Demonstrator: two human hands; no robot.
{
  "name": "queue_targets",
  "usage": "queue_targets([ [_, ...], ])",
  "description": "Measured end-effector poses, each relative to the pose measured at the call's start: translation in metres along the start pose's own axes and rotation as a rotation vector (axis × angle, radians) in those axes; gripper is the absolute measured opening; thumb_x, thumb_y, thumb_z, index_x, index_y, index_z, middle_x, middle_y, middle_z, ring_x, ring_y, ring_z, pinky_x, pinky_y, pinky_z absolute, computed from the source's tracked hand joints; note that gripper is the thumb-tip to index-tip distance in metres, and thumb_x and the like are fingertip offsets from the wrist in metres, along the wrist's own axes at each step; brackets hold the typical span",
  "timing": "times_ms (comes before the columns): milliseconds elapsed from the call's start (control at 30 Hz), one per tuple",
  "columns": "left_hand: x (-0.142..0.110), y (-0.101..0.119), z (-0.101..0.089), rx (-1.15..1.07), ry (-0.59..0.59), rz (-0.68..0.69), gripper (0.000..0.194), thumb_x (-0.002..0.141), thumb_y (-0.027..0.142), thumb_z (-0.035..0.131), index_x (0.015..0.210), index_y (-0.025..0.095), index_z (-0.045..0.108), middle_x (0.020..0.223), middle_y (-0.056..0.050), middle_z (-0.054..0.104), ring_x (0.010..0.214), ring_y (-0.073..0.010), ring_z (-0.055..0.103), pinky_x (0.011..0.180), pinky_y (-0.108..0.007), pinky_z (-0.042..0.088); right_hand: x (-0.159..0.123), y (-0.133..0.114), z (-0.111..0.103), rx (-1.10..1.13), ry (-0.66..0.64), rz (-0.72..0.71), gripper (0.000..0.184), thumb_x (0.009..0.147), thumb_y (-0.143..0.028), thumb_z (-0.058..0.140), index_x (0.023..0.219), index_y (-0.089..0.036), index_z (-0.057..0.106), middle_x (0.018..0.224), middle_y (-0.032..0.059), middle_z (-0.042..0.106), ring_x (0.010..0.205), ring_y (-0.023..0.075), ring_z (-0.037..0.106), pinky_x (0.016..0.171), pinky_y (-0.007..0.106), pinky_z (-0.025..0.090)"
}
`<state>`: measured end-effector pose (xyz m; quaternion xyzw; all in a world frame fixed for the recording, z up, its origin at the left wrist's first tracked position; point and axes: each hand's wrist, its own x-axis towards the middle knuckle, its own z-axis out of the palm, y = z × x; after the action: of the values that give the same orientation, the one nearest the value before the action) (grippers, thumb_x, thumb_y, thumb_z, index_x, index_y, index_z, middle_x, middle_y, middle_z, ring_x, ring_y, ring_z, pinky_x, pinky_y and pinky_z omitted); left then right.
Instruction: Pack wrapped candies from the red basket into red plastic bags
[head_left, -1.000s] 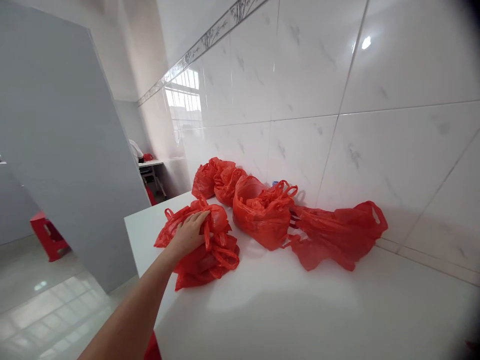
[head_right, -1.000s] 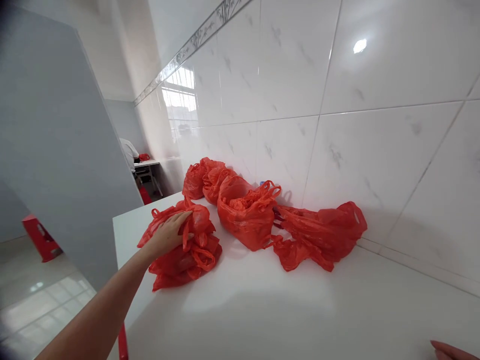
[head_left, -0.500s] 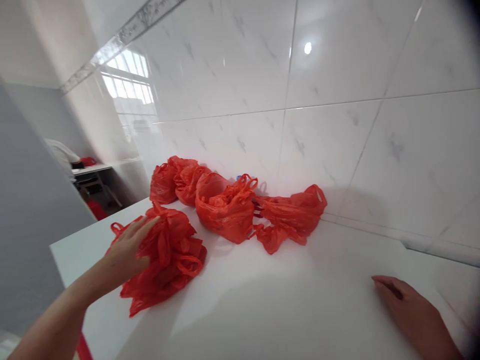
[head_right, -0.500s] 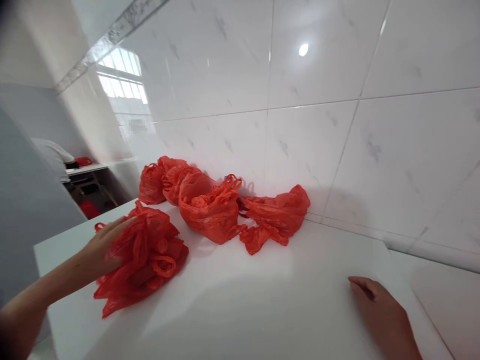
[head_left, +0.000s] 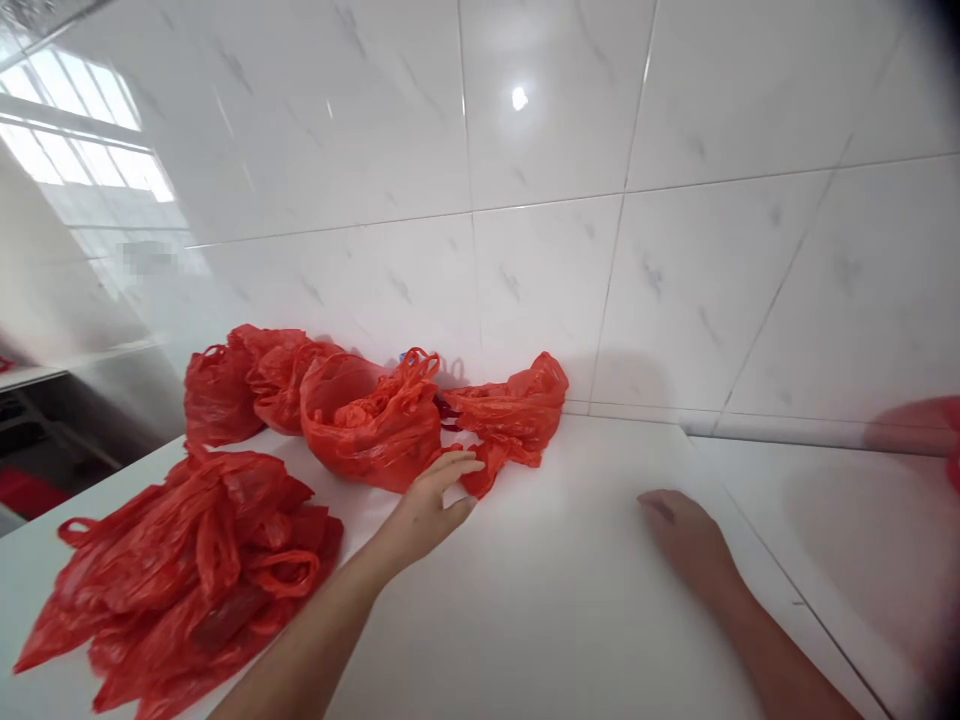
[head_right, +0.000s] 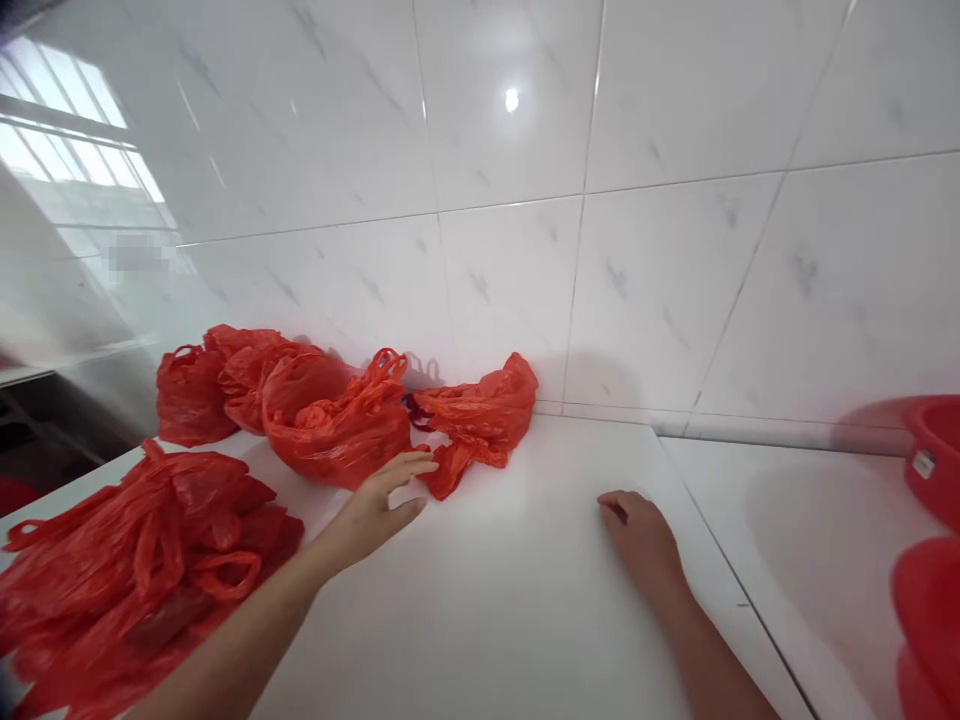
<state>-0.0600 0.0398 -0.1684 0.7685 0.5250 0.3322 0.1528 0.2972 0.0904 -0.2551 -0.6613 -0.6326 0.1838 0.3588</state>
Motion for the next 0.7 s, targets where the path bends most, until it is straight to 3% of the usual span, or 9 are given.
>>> queue_targets([
  [67, 0.023, -0.014, 0.034, 0.118, 0.121, -0.061, 0.047, 0.077, 0.022, 0.057, 0.124, 0.024, 0.054, 0.138, -0.009, 0.046, 0.13, -0.0279, 0.039, 0.104, -0.046, 0.036, 0.001, 0.003, 0.003, -0.02, 0.005, -0.039, 0.029, 0.079, -0.037, 0.042, 0.087, -0.021, 0.065, 0.096, 0.0063, 0.065, 0.092, 0.0237, 0.058, 0.08, 0.037, 0.045],
  [167, 0.043, -0.023, 0.077, 0.155, 0.146, -0.062, 0.054, 0.074, 0.023, 0.061, 0.126, 0.017, 0.051, 0.13, -0.016, 0.053, 0.124, -0.0351, 0.044, 0.101, -0.055, 0.035, 0.003, 0.003, 0.012, -0.042, 0.036, -0.112, 0.029, 0.08, -0.036, 0.042, 0.09, -0.02, 0.064, 0.095, 0.0076, 0.063, 0.095, 0.0248, 0.056, 0.084, 0.039, 0.043],
  [233, 0.046, -0.016, 0.099, 0.132, 0.099, 0.001, 0.049, 0.076, 0.019, 0.058, 0.124, 0.02, 0.052, 0.12, -0.012, 0.061, 0.115, -0.0321, 0.052, 0.099, -0.052, 0.038, 0.001, -0.003, 0.019, -0.019, 0.062, -0.137, 0.034, 0.079, -0.038, 0.047, 0.104, -0.019, 0.062, 0.096, 0.008, 0.062, 0.097, 0.0255, 0.055, 0.088, 0.041, 0.041],
  [333, 0.045, 0.006, 0.121, 0.066, 0.024, 0.103, 0.043, 0.08, 0.018, 0.054, 0.123, 0.026, 0.051, 0.114, -0.005, 0.064, 0.106, -0.024, 0.057, 0.095, -0.042, 0.042, -0.006, -0.02, 0.024, 0.115, 0.04, -0.159, 0.06, 0.073, -0.041, 0.059, 0.128, -0.02, 0.047, 0.114, 0.0087, 0.057, 0.109, 0.0258, 0.051, 0.094, 0.041, 0.038],
  [400, 0.046, 0.02, 0.128, -0.004, 0.018, 0.126, 0.042, 0.08, 0.017, 0.054, 0.121, 0.026, 0.05, 0.112, -0.004, 0.064, 0.101, -0.0218, 0.058, 0.089, -0.037, 0.046, -0.01, -0.032, 0.025, 0.246, -0.064, -0.177, 0.061, 0.073, -0.038, 0.06, 0.13, -0.023, 0.044, 0.119, 0.0072, 0.055, 0.109, 0.0239, 0.051, 0.092, 0.038, 0.04],
  [467, 0.049, 0.026, 0.132, -0.067, 0.036, 0.129, 0.043, 0.076, 0.011, 0.052, 0.117, 0.024, 0.05, 0.11, -0.004, 0.064, 0.098, -0.021, 0.058, 0.085, -0.035, 0.047, -0.013, -0.04, 0.023, 0.356, -0.19, -0.149, 0.04, 0.077, -0.033, 0.053, 0.116, -0.024, 0.054, 0.103, 0.0032, 0.062, 0.092, 0.0201, 0.058, 0.081, 0.033, 0.045],
  [533, 0.052, 0.023, 0.131, -0.075, 0.047, 0.162, 0.047, 0.072, 0.004, 0.05, 0.115, 0.024, 0.051, 0.108, -0.004, 0.064, 0.097, -0.0207, 0.058, 0.084, -0.034, 0.046, -0.012, -0.042, 0.02, 0.408, -0.217, -0.079, 0.023, 0.079, -0.027, 0.045, 0.095, -0.024, 0.061, 0.081, -0.0007, 0.063, 0.073, 0.0168, 0.057, 0.067, 0.028, 0.044],
  [700, 0.053, -0.004, 0.113, 0.064, 0.079, 0.294, 0.041, 0.066, -0.002, 0.046, 0.096, 0.023, 0.058, 0.094, -0.003, 0.065, 0.088, -0.0202, 0.056, 0.078, -0.032, 0.044, 0.002, -0.021, 0.009, 0.384, 0.155, 0.059, 0.015, 0.067, -0.018, 0.044, 0.072, -0.022, 0.057, 0.071, -0.002, 0.059, 0.067, 0.0156, 0.052, 0.062, 0.026, 0.038],
])
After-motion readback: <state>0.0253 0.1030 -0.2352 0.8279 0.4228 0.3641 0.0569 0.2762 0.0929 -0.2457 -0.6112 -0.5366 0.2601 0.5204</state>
